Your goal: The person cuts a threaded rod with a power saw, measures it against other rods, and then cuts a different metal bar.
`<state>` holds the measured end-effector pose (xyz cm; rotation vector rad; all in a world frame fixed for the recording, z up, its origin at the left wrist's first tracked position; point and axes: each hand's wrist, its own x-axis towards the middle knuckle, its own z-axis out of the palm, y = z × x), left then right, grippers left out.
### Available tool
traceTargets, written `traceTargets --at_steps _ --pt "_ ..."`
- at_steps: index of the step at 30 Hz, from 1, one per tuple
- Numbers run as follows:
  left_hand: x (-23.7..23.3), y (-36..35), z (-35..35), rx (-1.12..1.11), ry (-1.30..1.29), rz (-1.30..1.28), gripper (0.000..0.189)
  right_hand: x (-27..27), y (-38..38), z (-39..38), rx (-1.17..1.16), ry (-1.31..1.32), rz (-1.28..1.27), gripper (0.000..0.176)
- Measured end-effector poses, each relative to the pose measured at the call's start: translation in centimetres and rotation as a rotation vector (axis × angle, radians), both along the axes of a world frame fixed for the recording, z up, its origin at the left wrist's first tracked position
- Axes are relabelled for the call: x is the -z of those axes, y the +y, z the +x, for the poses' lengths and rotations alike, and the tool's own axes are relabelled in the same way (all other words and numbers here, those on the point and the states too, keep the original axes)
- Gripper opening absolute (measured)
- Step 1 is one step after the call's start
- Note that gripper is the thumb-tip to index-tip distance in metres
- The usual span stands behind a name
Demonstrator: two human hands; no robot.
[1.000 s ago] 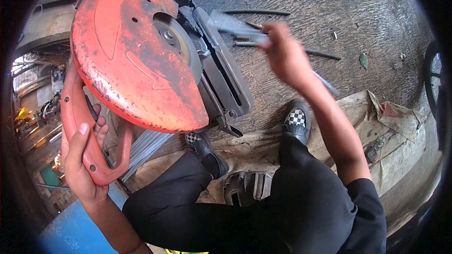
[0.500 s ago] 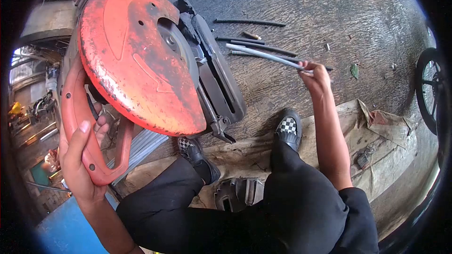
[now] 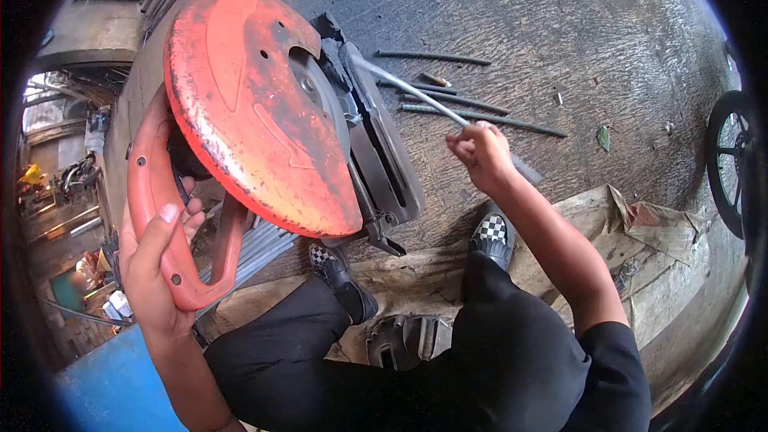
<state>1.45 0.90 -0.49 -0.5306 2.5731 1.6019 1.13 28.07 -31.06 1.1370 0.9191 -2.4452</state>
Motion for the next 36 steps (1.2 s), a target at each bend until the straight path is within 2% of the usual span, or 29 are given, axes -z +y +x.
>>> traceTargets --at_steps 1,3,5,7,9,10,12,15,16,17,19,21,23,27,29,31,32,33,36 --pt "0.0 0.0 0.1 -0.002 -0.003 0.001 0.057 1.0 -0.2 -0.5 0.106 0.000 0.160 0.029" --pt "0.0 -0.2 -0.1 0.014 -0.009 -0.001 0.058 2.4 0.2 -0.4 0.118 -0.033 0.190 0.024" --pt "-0.1 -0.3 -0.2 0.019 -0.009 0.003 0.058 3.3 1.1 -0.8 -0.179 -0.087 0.407 0.024" --pt "0.0 -0.5 0.0 0.020 -0.022 0.016 0.059 5.1 1.9 -1.4 -0.502 0.194 1.205 0.038" --pt "0.0 -0.3 0.0 0.004 -0.015 -0.008 0.058 8.5 2.5 -2.8 -0.422 0.471 1.943 0.040" --pt "0.2 0.4 0.0 -0.040 0.032 -0.015 0.052 10.0 2.7 -3.7 -0.418 0.460 1.950 0.040" --pt "0.2 0.3 0.0 -0.043 0.033 -0.010 0.052 12.1 2.8 -5.6 -0.692 0.228 1.857 0.041" --pt "0.0 -0.3 0.0 -0.027 0.013 0.007 0.053 12.7 3.7 -7.3 -0.576 0.229 1.964 0.040" --pt "0.0 -0.4 0.0 -0.007 -0.003 0.023 0.054 11.8 4.4 -7.4 -0.388 0.251 2.138 0.039" --pt "0.1 -0.4 -0.1 -0.006 -0.003 0.024 0.054 12.4 5.4 -7.8 -0.320 0.212 2.171 0.035" --pt "0.1 -0.4 0.0 -0.009 -0.001 0.017 0.054 13.1 7.5 -8.0 -0.568 -0.028 2.022 0.030" --pt "0.2 -0.4 0.0 -0.005 0.008 0.038 0.053 13.7 10.0 -8.2 -0.609 0.002 2.012 0.021" --pt "0.2 -0.4 0.0 -0.010 0.033 0.061 0.053 14.8 12.1 -8.1 -0.780 0.065 1.951 0.018" --pt "0.1 -0.2 -0.1 0.011 0.018 0.030 0.053 16.1 12.8 -7.4 -0.688 0.240 1.888 0.018" --pt "0.0 0.0 0.0 -0.007 0.023 0.047 0.054 13.3 12.0 -5.9 -0.608 0.245 1.697 0.025" --pt "0.0 0.3 0.0 -0.032 0.015 0.013 0.056 6.2 9.8 -3.7 -0.625 0.222 1.310 0.035" --pt "0.1 0.2 0.0 -0.029 0.031 0.029 0.057 9.0 9.5 -2.5 -0.487 0.418 1.339 0.038" --pt "0.1 0.3 -0.1 -0.019 0.045 0.046 0.057 8.5 8.6 -1.3 -0.487 0.413 1.326 0.038" --pt "0.3 0.7 -0.1 -0.019 0.089 0.058 0.056 4.9 6.6 1.8 -0.743 0.450 1.048 0.033"
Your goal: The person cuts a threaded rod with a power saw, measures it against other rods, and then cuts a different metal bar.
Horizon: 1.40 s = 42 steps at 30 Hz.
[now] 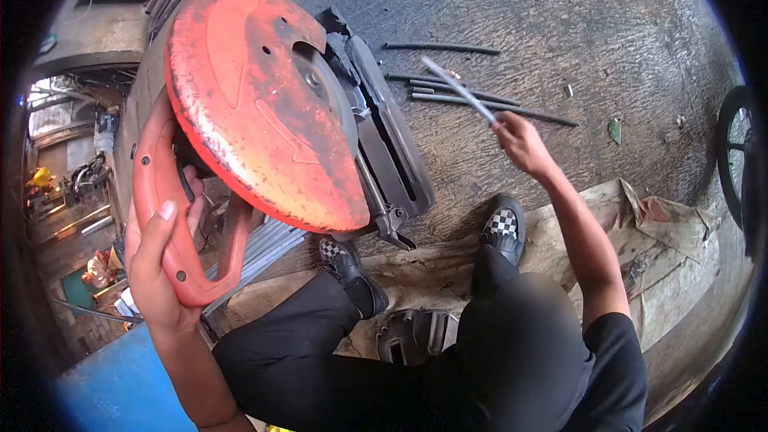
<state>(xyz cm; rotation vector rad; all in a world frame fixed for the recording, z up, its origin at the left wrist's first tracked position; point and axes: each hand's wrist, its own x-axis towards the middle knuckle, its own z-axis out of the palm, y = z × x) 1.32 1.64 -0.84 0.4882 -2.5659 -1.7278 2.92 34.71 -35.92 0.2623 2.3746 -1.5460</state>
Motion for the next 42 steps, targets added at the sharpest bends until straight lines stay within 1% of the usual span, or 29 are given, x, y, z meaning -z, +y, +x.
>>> traceTargets --at_steps 1,3,4,5,7,8,9,11,12,14,19,21,23,25,26,31,32,34,35,37,41,42 --pt "0.0 0.1 0.0 -0.010 0.023 -0.002 0.056 -1.0 -0.7 0.7 -0.067 -0.042 -0.019 0.032" --pt "-0.5 -0.6 -0.4 0.046 -0.020 -0.027 0.055 -2.0 -2.0 1.7 -0.161 -0.007 -0.094 0.031" --pt "-0.8 -0.9 -0.5 0.093 -0.057 -0.048 0.055 -4.3 -2.9 1.8 -0.164 -0.021 -0.197 0.031" --pt "-1.0 -1.0 -0.7 0.097 -0.062 -0.057 0.055 -5.3 -3.4 1.9 -0.178 -0.138 -0.360 0.032" --pt "-1.4 -1.1 -1.1 0.041 -0.079 -0.059 0.055 -6.7 -4.2 1.6 -0.223 -0.381 -0.521 0.033" --pt "-1.5 -1.4 -1.2 0.059 -0.095 -0.068 0.054 -6.8 -4.9 1.5 -0.223 -0.383 -0.526 0.033" --pt "-1.6 -1.8 -1.2 0.059 -0.096 -0.072 0.054 -6.9 -5.5 1.4 -0.239 -0.378 -0.510 0.033" --pt "-1.7 -2.5 -1.2 0.138 -0.157 -0.067 0.054 -6.2 -6.2 1.5 -0.251 -0.373 -0.497 0.033" --pt "-1.7 -2.6 -1.2 0.140 -0.161 -0.069 0.054 -5.3 -6.5 1.6 -0.266 -0.268 -0.468 0.031" --pt "-1.7 -2.6 -1.3 0.120 -0.153 -0.027 0.054 -3.8 -7.4 1.9 -0.280 -0.042 -0.429 0.033" --pt "-1.8 -2.4 -1.2 0.070 -0.131 -0.074 0.054 -3.2 -9.5 2.3 -0.297 -0.057 -0.530 0.033" --pt "-1.7 -2.2 -1.2 0.067 -0.132 -0.082 0.054 -3.2 -10.5 2.6 -0.213 -0.007 -0.626 0.033" --pt "-1.4 -1.2 -1.1 -0.011 -0.083 -0.059 0.050 -3.2 -10.5 2.4 -0.258 -0.022 -0.607 0.032" --pt "-1.6 -1.8 -1.2 0.005 -0.106 -0.060 0.050 -3.4 -10.5 2.4 -0.265 0.054 -0.469 0.024" --pt "-1.7 -2.1 -1.2 0.023 -0.125 -0.057 0.050 -3.4 -10.6 2.4 -0.266 0.052 -0.470 0.024" --pt "-1.5 -1.7 -1.1 0.014 -0.106 -0.050 0.050 -3.5 -11.5 2.4 -0.157 0.212 -0.393 0.017" --pt "-1.6 -1.8 -1.1 0.014 -0.114 -0.047 0.051 -3.9 -11.4 2.4 -0.159 0.212 -0.394 0.017" --pt "-1.6 -2.1 -1.1 0.018 -0.115 -0.045 0.051 -5.6 -10.9 2.2 -0.213 0.085 -0.284 0.015" --pt "-1.6 -2.1 -1.1 0.024 -0.116 -0.041 0.051 -5.3 -11.0 2.3 -0.215 0.084 -0.285 0.015" --pt "-1.6 -1.6 -1.1 0.013 -0.115 -0.044 0.051 -4.5 -11.1 2.6 -0.223 0.192 -0.249 0.021" --pt "-1.5 -1.3 -1.1 -0.014 -0.108 -0.041 0.049 -4.6 -11.1 2.9 -0.207 0.210 -0.226 0.024" --pt "-1.5 -1.3 -1.1 -0.014 -0.109 -0.041 0.049 -4.3 -11.2 3.0 -0.192 0.249 -0.171 0.026"
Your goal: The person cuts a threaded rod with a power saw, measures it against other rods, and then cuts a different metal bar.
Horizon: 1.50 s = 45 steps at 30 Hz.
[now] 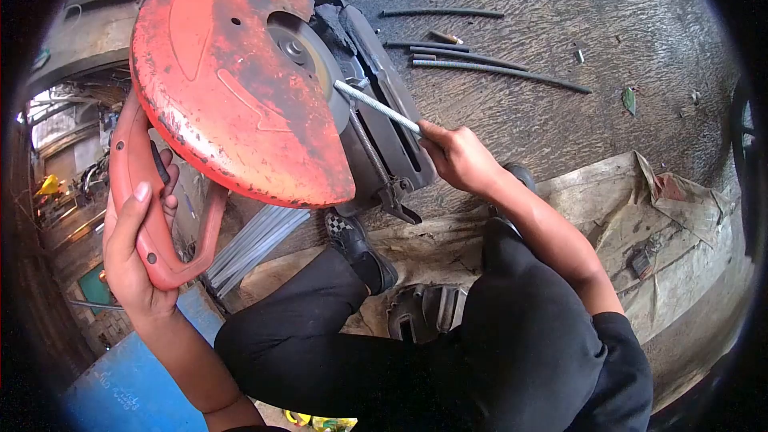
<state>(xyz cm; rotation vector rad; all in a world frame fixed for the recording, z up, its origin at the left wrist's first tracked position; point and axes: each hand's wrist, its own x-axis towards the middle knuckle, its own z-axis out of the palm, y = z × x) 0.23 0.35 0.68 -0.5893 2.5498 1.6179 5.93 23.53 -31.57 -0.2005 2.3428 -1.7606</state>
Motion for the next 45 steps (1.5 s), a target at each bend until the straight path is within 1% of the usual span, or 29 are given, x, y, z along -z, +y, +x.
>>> traceTargets --at_steps 3,5,7,9,11,13,17,19,20,21,23,24,26,27,29,33,35,37,38,40,44,45 --pt "0.0 -0.1 0.0 0.008 0.004 -0.005 0.049 0.4 -0.1 0.2 0.025 0.070 0.077 0.030" --pt "0.0 -0.7 -0.1 0.028 -0.015 -0.052 0.055 1.0 -0.1 0.2 0.024 0.099 0.106 0.032" --pt "-0.1 -0.8 -0.1 0.037 -0.019 -0.063 0.056 1.6 -0.2 0.2 0.030 0.224 0.131 0.039" --pt "-0.1 -0.6 -0.1 0.047 -0.022 -0.073 0.056 1.0 0.0 0.2 0.016 0.215 0.167 0.037" --pt "0.0 0.1 -0.1 0.028 0.003 -0.033 0.048 0.3 0.2 0.1 0.000 0.207 0.204 0.036" --pt "0.0 0.2 0.0 0.023 0.017 -0.029 0.048 -0.2 0.4 0.0 0.010 0.244 0.283 0.036" --pt "0.1 0.8 0.0 0.028 0.033 -0.010 0.048 -1.2 0.8 -0.3 0.075 0.316 0.187 0.032" --pt "-0.1 -1.0 -0.2 0.070 -0.014 -0.056 0.051 -1.4 1.2 -1.3 0.094 -0.201 -0.051 0.032" --pt "-0.2 -1.7 -0.2 0.109 -0.058 -0.101 0.055 -0.1 1.2 -1.5 0.085 -0.218 -0.074 0.032" --pt "-0.1 -1.7 -0.1 0.106 -0.058 -0.103 0.055 0.1 2.0 -1.8 -0.035 -0.294 -0.084 0.033" --pt "0.1 -1.3 0.0 0.102 -0.022 -0.091 0.054 0.5 2.7 -2.0 -0.135 -0.446 -0.287 0.031" --pt "0.2 -0.9 0.0 0.101 -0.024 -0.093 0.054 0.3 2.7 -2.0 -0.136 -0.448 -0.288 0.031" --pt "0.3 0.0 0.0 0.053 0.011 -0.092 0.055 -0.1 2.9 -2.0 -0.179 -0.568 -0.472 0.028" --pt "0.3 -0.1 0.0 0.053 0.012 -0.089 0.055 0.0 2.8 -2.0 -0.178 -0.568 -0.470 0.028" --pt "0.3 -0.4 0.0 0.065 0.004 -0.069 0.055 0.4 2.6 -2.1 -0.197 -0.615 -0.691 0.029" --pt "0.1 -0.5 0.0 0.050 -0.007 -0.054 0.055 1.2 1.9 -2.0 -0.261 -0.626 -0.673 0.031" --pt "0.0 -0.5 0.1 0.039 -0.009 0.016 0.050 1.4 1.1 -1.6 -0.240 -0.490 -0.586 0.031" --pt "0.2 0.0 0.1 0.015 0.003 0.003 0.050 1.2 0.6 -1.4 -0.231 -0.497 -0.591 0.031" --pt "0.2 0.2 0.1 -0.008 0.019 -0.011 0.050 0.9 0.3 -1.2 -0.204 -0.440 -0.530 0.027" --pt "0.2 0.1 0.1 0.007 0.010 -0.013 0.050 1.1 0.1 -1.2 -0.191 -0.341 -0.446 0.025" --pt "0.1 -0.2 0.1 0.031 -0.011 -0.020 0.050 0.4 -0.2 -1.1 -0.159 -0.313 -0.396 0.023" --pt "0.1 -0.1 0.1 0.031 -0.011 -0.021 0.050 0.1 -0.3 -1.1 -0.133 -0.252 -0.340 0.021"
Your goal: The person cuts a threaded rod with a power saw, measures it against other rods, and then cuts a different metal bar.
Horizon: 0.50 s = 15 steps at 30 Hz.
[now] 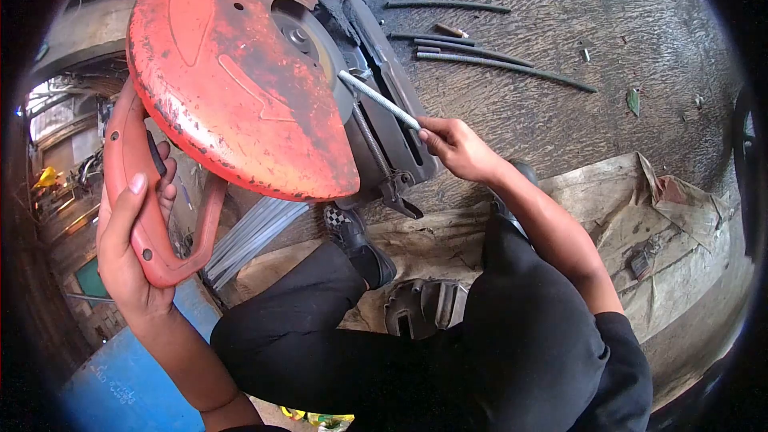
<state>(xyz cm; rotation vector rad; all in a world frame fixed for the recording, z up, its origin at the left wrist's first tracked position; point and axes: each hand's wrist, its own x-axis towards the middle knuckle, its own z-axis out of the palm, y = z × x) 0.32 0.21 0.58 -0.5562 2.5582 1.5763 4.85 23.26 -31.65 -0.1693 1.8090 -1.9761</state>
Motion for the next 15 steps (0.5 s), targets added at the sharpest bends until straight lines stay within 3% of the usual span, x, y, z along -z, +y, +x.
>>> traceTargets --at_steps 8,10,15 --pt "0.0 -0.3 -0.1 0.005 -0.003 0.006 0.050 0.1 -0.3 0.4 0.125 0.209 0.139 0.019" --pt "0.0 -0.2 -0.1 0.010 0.001 0.014 0.050 -0.5 -0.1 0.3 0.087 0.215 0.243 0.030" --pt "0.0 -0.2 -0.1 -0.001 -0.001 0.012 0.050 -0.2 -0.3 0.5 0.121 0.282 0.286 0.032"
